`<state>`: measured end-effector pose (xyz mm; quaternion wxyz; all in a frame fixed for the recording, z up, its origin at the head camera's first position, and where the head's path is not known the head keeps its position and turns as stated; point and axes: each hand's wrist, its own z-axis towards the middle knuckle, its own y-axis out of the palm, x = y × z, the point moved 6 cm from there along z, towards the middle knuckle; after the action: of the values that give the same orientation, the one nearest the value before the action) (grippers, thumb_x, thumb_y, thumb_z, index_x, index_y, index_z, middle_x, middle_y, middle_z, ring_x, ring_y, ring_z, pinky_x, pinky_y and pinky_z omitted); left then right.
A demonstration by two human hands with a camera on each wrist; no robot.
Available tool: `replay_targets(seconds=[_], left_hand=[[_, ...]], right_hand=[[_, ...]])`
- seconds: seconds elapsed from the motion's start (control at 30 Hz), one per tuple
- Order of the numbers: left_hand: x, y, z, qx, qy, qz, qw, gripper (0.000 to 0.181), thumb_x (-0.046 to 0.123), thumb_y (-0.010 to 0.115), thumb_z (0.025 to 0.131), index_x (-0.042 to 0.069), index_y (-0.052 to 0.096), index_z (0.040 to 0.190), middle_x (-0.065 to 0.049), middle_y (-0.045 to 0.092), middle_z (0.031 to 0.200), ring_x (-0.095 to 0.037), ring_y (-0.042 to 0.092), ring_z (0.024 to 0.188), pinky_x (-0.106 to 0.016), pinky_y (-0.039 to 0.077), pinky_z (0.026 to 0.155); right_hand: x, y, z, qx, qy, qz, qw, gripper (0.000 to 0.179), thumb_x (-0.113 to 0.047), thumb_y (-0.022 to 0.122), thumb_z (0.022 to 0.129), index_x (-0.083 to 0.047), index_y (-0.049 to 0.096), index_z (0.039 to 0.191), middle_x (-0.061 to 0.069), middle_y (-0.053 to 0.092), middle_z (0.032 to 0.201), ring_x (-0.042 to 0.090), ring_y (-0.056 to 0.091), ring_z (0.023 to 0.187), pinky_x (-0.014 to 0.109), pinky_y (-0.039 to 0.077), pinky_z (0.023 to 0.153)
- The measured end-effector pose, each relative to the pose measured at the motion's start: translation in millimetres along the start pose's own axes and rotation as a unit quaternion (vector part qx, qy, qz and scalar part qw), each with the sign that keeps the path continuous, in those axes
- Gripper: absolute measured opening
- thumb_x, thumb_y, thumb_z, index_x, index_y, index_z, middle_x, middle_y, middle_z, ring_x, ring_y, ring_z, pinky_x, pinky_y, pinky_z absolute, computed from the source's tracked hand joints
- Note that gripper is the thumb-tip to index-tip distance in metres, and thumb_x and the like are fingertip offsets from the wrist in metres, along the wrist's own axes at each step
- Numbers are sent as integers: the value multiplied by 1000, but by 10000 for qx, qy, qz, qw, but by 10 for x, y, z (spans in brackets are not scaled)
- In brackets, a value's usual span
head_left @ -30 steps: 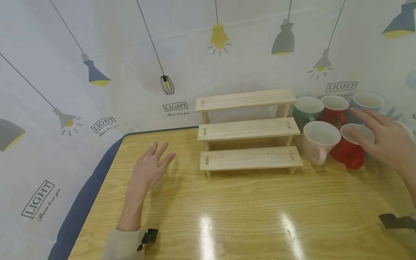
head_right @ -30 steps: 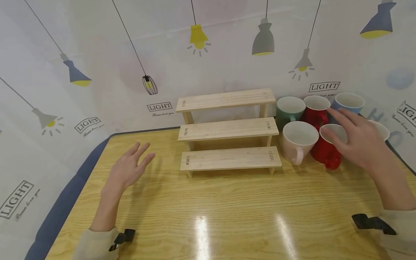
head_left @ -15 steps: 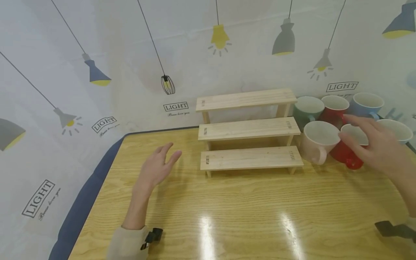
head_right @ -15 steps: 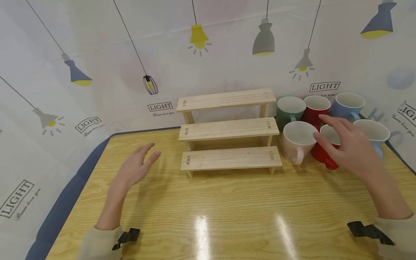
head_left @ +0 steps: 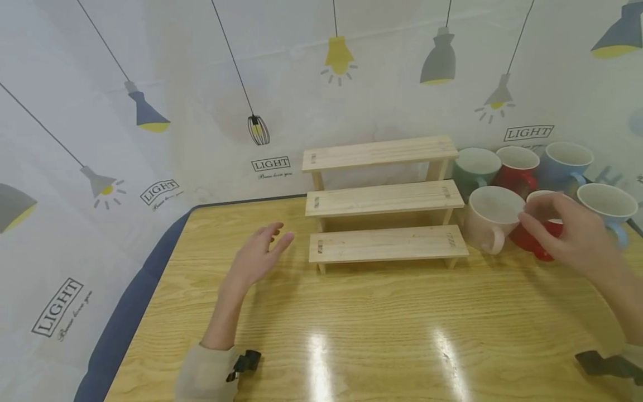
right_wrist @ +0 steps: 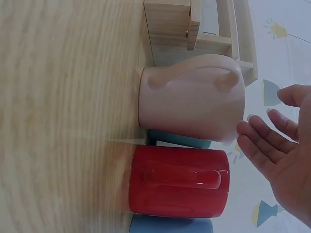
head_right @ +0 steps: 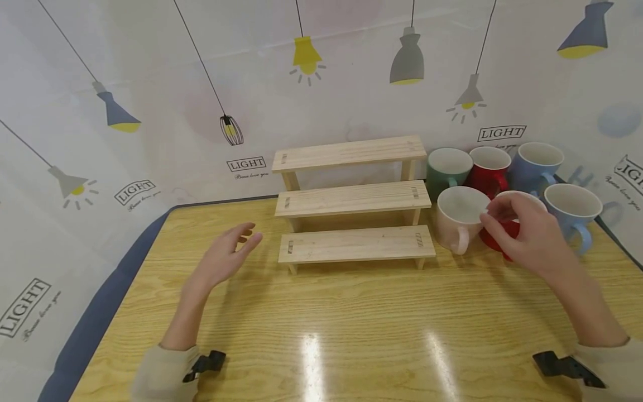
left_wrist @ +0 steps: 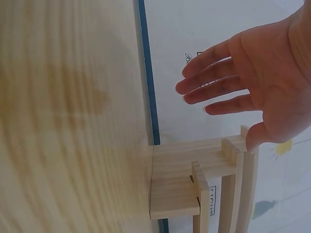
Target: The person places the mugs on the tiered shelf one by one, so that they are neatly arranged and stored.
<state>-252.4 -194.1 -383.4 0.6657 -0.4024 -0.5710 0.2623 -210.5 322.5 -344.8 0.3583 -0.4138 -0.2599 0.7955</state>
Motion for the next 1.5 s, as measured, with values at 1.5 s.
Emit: replay_targets(seconds=[1.5], left_hand=[[256, 472, 257, -798, -30, -1911, 9783, 53, 24, 64, 102, -7, 47, 141, -15, 65, 98, -23, 64, 83, -38, 55, 74]], right_hand=[[162, 717, -234, -1987, 1445, 3378, 9086, 37, -18, 41, 111, 6, 69, 111, -2, 75, 108, -1, 63, 105, 11, 43, 90]])
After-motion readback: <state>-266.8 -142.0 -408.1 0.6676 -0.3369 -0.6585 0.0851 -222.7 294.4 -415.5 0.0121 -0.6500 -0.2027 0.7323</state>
